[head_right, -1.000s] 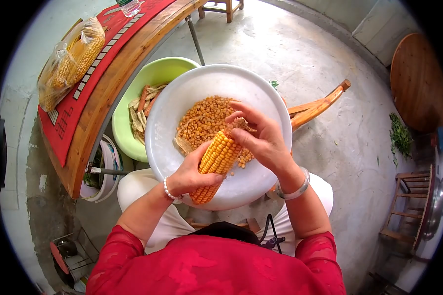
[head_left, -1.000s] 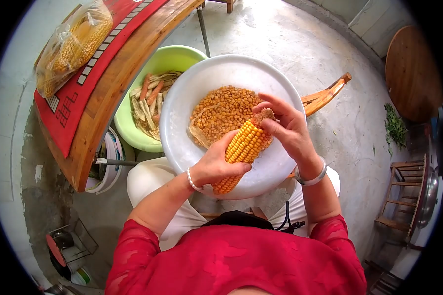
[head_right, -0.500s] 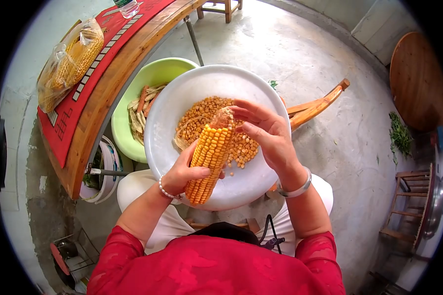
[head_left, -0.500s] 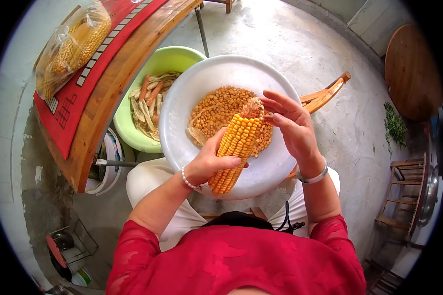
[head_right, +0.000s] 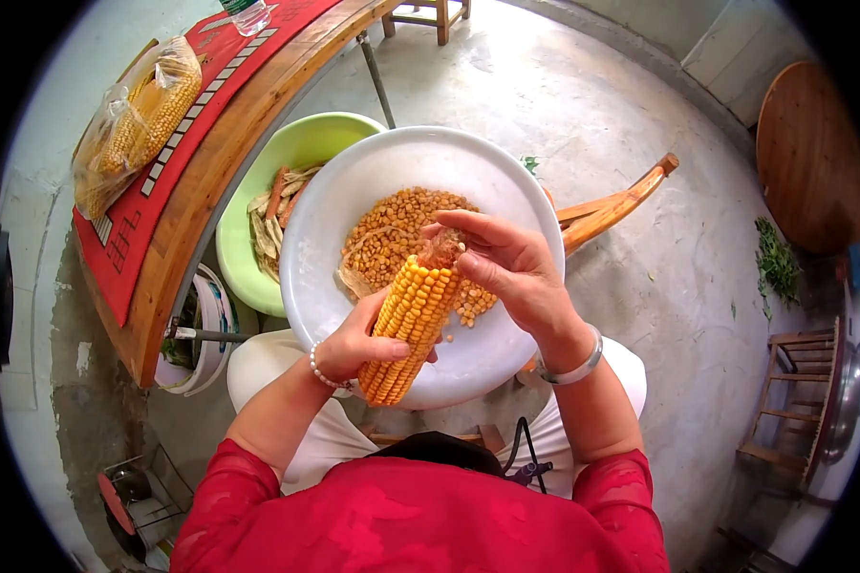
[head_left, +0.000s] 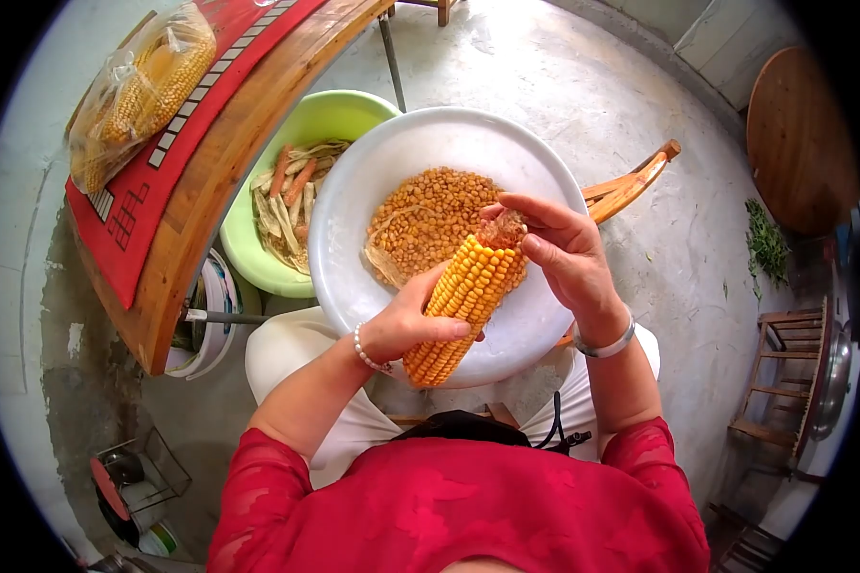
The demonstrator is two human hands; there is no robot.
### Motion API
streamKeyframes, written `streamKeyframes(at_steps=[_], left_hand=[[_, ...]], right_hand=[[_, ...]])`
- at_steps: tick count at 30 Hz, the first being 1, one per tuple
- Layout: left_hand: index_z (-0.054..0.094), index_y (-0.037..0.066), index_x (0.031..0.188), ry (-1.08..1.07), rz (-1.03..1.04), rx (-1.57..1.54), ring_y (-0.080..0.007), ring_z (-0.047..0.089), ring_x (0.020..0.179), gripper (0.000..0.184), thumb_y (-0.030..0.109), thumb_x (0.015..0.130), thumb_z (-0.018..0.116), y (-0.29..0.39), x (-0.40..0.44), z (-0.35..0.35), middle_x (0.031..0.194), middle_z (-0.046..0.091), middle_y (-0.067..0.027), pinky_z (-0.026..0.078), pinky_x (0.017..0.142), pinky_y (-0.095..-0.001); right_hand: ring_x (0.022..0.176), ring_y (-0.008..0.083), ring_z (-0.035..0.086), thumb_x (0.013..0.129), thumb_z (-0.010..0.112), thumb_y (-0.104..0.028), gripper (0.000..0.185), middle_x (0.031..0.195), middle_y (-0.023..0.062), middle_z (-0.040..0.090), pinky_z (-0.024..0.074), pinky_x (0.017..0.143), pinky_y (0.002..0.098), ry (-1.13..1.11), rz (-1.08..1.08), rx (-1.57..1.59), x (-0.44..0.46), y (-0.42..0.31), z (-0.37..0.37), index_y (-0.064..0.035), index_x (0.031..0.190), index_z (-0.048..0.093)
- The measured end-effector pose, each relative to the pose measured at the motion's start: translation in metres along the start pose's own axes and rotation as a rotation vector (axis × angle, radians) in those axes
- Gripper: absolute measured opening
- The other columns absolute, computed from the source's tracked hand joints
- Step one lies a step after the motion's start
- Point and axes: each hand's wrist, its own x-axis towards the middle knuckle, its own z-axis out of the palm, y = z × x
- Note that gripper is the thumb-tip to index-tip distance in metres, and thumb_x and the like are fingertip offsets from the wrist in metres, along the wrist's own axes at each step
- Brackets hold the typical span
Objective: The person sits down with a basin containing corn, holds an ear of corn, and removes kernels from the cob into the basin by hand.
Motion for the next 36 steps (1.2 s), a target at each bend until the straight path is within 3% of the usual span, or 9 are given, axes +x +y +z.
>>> streamKeyframes(at_steps=[12,18,20,21,24,28,29,33,36], left_hand=[[0.037,-0.001,0.131,-0.009,-0.034,0.049,-0.0213,0.062,0.09,0.075,0.021,0.069,0.074,-0.002,-0.001,0.0,0.104,0.058,-0.0123,0.053,0.08,-0.0348],[0.038,-0.001,0.129,0.018,-0.027,0.213,-0.0188,0.062,0.089,0.069,0.012,0.07,0.071,-0.005,0.001,0.0,0.104,0.058,-0.0116,0.052,0.08,-0.033],[0.038,-0.001,0.128,0.031,0.035,0.318,-0.0175,0.062,0.09,0.067,0.008,0.07,0.07,-0.01,0.004,0.002,0.104,0.058,-0.0111,0.052,0.081,-0.0316],[0.039,-0.002,0.13,0.021,-0.007,0.253,-0.0145,0.055,0.101,0.07,0.012,0.07,0.073,-0.008,0.003,0.003,0.111,0.055,-0.0088,0.046,0.088,-0.029],[0.036,-0.001,0.13,0.024,-0.011,0.282,-0.0165,0.06,0.094,0.071,0.008,0.069,0.071,-0.007,0.004,0.001,0.107,0.057,-0.0103,0.051,0.083,-0.031],[0.034,0.0,0.133,0.009,0.018,0.249,-0.0183,0.062,0.092,0.074,0.009,0.069,0.071,-0.007,0.003,-0.001,0.106,0.059,-0.0115,0.051,0.083,-0.0324],[0.034,0.0,0.134,0.011,0.022,0.238,-0.0188,0.062,0.092,0.075,0.01,0.069,0.071,-0.003,0.003,0.0,0.106,0.059,-0.0117,0.051,0.083,-0.0327],[0.034,0.0,0.134,0.031,0.022,0.182,-0.0206,0.062,0.092,0.076,0.014,0.068,0.071,0.003,0.0,0.0,0.107,0.059,-0.0122,0.052,0.082,-0.0341],[0.035,0.0,0.133,0.044,0.033,0.129,-0.0208,0.062,0.091,0.078,0.018,0.068,0.073,0.001,0.0,0.0,0.106,0.059,-0.0126,0.052,0.082,-0.0345]], right_hand=[[0.105,0.0168,0.059,0.088,0.062,-0.006,0.037,0.117,0.0142,0.06,0.0491,0.089,0.0283,0.016,0.009,0.014,-0.003,0.003,-0.005,0.0047,0.124,0.054],[0.092,0.0123,0.059,0.089,0.06,-0.003,0.026,0.101,0.0083,0.063,0.0498,0.082,0.0244,0.047,-0.053,-0.148,-0.003,0.007,-0.004,0.0042,0.114,0.061],[0.087,0.0109,0.059,0.091,0.057,-0.004,0.021,0.095,0.0066,0.062,0.0494,0.078,0.0236,0.084,-0.041,-0.239,-0.003,0.006,0.002,0.0038,0.109,0.063],[0.085,0.0103,0.058,0.092,0.056,-0.005,0.019,0.093,0.0058,0.061,0.0491,0.076,0.0232,0.104,-0.035,-0.284,-0.004,0.005,0.004,0.0036,0.107,0.064],[0.083,0.01,0.058,0.096,0.053,-0.012,0.023,0.095,0.0078,0.063,0.0491,0.074,0.0235,0.171,0.065,-0.122,-0.004,0.014,-0.005,0.0045,0.106,0.064],[0.09,0.0129,0.062,0.1,0.044,-0.025,0.037,0.104,0.0137,0.065,0.0489,0.074,0.0222,0.188,0.004,0.129,0.001,0.004,0.005,0.0047,0.115,0.06],[0.098,0.0154,0.061,0.101,0.04,-0.024,0.037,0.109,0.0142,0.064,0.0481,0.082,0.0252,0.189,0.033,0.115,0.001,0.001,0.006,0.0029,0.118,0.059],[0.11,0.016,0.056,0.098,0.046,-0.015,0.031,0.12,0.0129,0.061,0.0429,0.094,0.0295,0.182,-0.024,-0.109,0.002,0.009,-0.002,0.0006,0.122,0.058],[0.112,0.0169,0.055,0.095,0.051,-0.013,0.031,0.121,0.0129,0.06,0.0429,0.094,0.0288,0.158,-0.002,-0.037,0.002,0.009,-0.004,0.0015,0.123,0.057]])
